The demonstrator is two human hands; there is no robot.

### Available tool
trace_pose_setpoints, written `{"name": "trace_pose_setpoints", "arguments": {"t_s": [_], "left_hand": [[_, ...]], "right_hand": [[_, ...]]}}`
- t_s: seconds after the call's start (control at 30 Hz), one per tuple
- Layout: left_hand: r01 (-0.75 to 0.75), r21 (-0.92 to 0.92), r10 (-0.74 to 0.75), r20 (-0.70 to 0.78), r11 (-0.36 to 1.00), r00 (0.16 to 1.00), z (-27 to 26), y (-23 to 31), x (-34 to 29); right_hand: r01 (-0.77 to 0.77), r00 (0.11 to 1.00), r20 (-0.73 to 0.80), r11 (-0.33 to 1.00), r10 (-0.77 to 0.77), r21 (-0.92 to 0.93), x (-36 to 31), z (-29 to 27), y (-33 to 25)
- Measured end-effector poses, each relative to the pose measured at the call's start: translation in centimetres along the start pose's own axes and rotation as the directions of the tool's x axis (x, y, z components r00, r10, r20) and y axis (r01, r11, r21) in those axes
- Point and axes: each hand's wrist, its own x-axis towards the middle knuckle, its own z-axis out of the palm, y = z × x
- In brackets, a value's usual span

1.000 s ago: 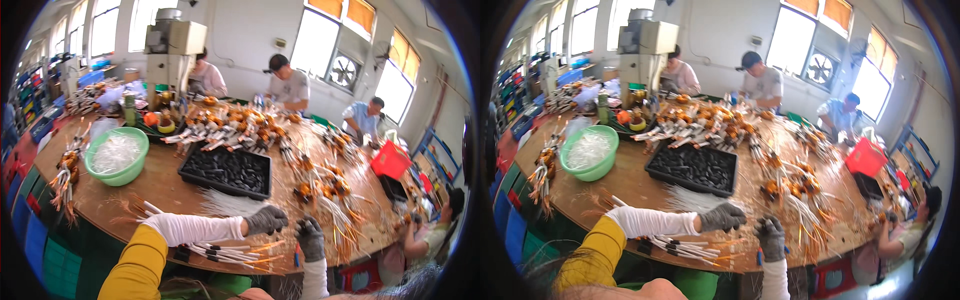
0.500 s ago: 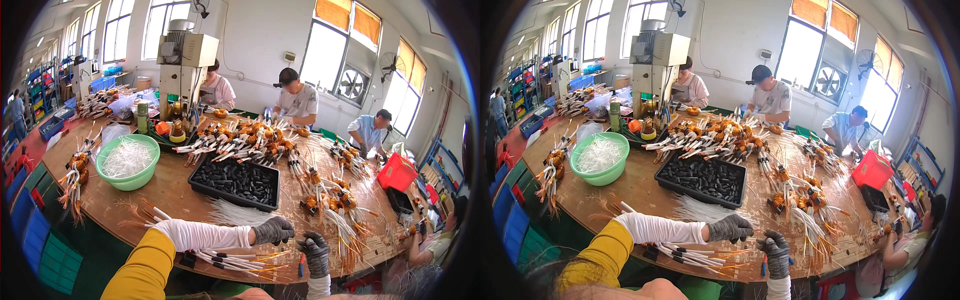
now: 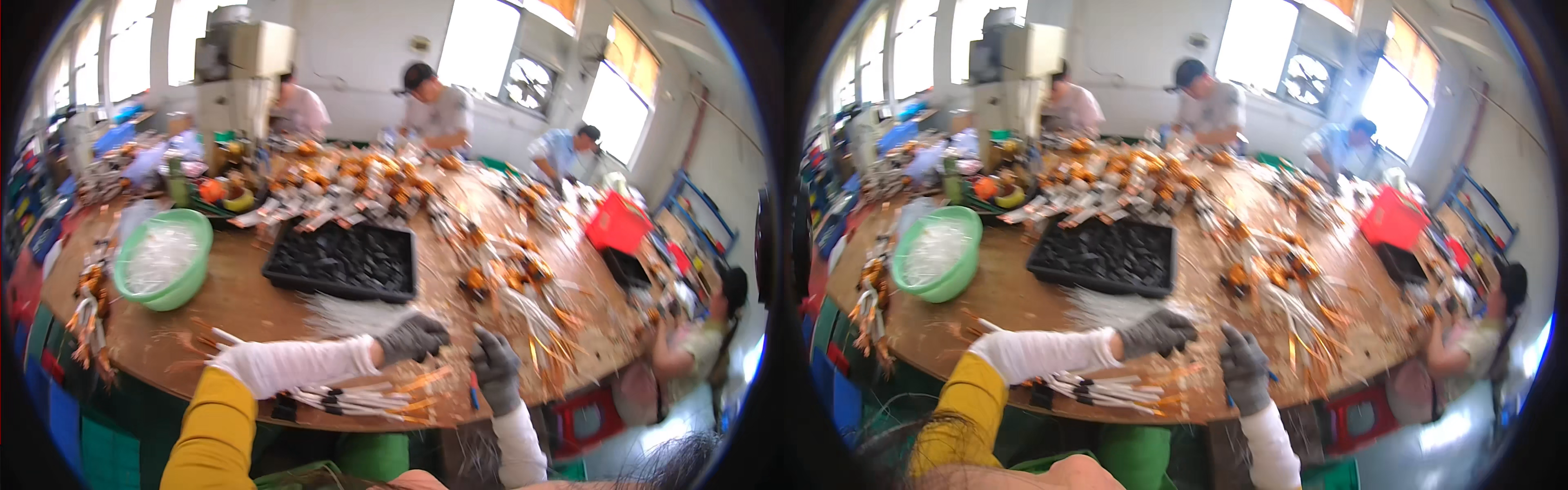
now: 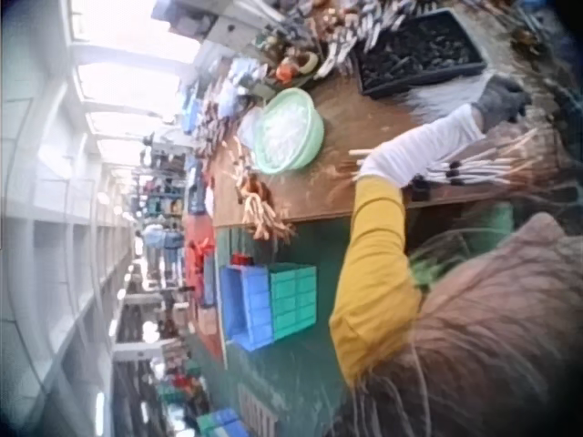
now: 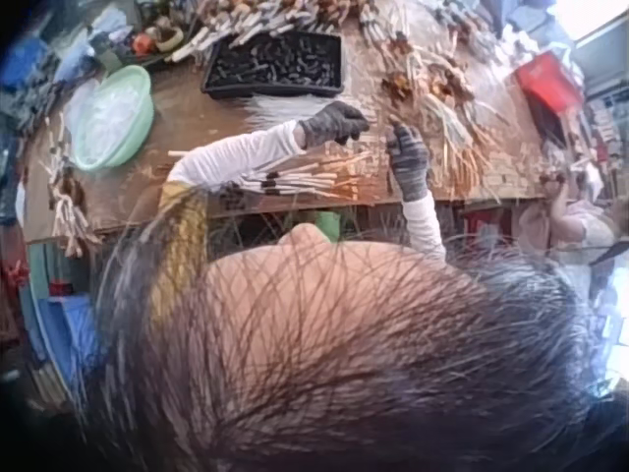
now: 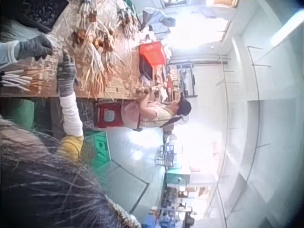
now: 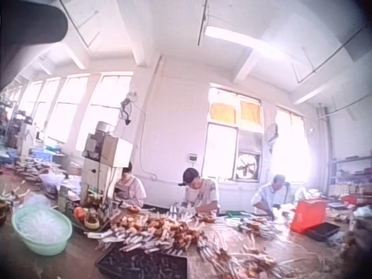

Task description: The person assembles wiring harnesses and plastic connectors onto electromagnetic coils, using wire cutters and pliers to secure the components with zip ties.

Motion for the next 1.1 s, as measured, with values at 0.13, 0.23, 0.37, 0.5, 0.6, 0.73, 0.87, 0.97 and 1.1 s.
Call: {"name": "trace_pose_setpoints", "arguments": {"t_s": [0.13, 0.23, 0.37, 0.5, 0.6, 0.73, 0.87, 0.97, 1.1], "left_hand": [[0.066, 0.030, -0.066, -0.015, 0.997, 0.998, 0.6, 2.6, 0.3], [0.123, 0.020, -0.122, -0.022, 0.992, 0.992, 0.6, 2.3, 1.0], [0.105, 0.037, -0.105, -0.012, 0.994, 0.994, 0.4, 1.8, 0.8], [0.111, 0.059, -0.111, -0.005, 0.992, 0.994, 0.6, 1.6, 0.5], [0.123, 0.067, -0.124, 0.005, 0.990, 0.992, 1.0, 2.0, 0.1], [0.135, 0.127, -0.139, 0.018, 0.983, 0.990, 0.8, 2.4, 0.2], [0.087, 0.187, -0.091, 0.013, 0.978, 0.996, 0.9, 2.3, 0.3], [-0.034, 0.349, 0.041, -0.013, 0.937, 0.999, 1.1, 2.2, 0.4], [-0.063, 0.355, 0.083, -0.043, 0.933, 0.996, 0.6, 2.0, 0.6]], "right_hand": [[0.003, 0.999, 0.053, 0.973, 0.009, -0.229, 0.9, -1.3, 0.1], [0.017, 0.991, 0.131, 0.973, 0.014, -0.231, 1.3, -0.5, 0.6], [0.085, 0.984, 0.175, 0.951, -0.034, -0.296, 1.2, 0.6, 1.0], [0.108, 0.957, 0.291, 0.901, 0.021, -0.420, 1.4, 0.7, 0.8], [0.122, 0.952, 0.307, 0.908, 0.007, -0.400, 1.4, 0.8, 1.1], [0.146, 0.945, 0.325, 0.930, -0.031, -0.336, 2.1, 0.7, 1.2], [0.197, 0.933, 0.352, 0.918, -0.069, -0.343, 2.5, 0.7, 1.8], [0.211, 0.930, 0.354, 0.930, -0.096, -0.300, 2.7, 0.8, 2.3], [-0.097, 0.959, 0.275, 0.990, 0.066, 0.102, 1.9, 1.4, 4.1]]}}
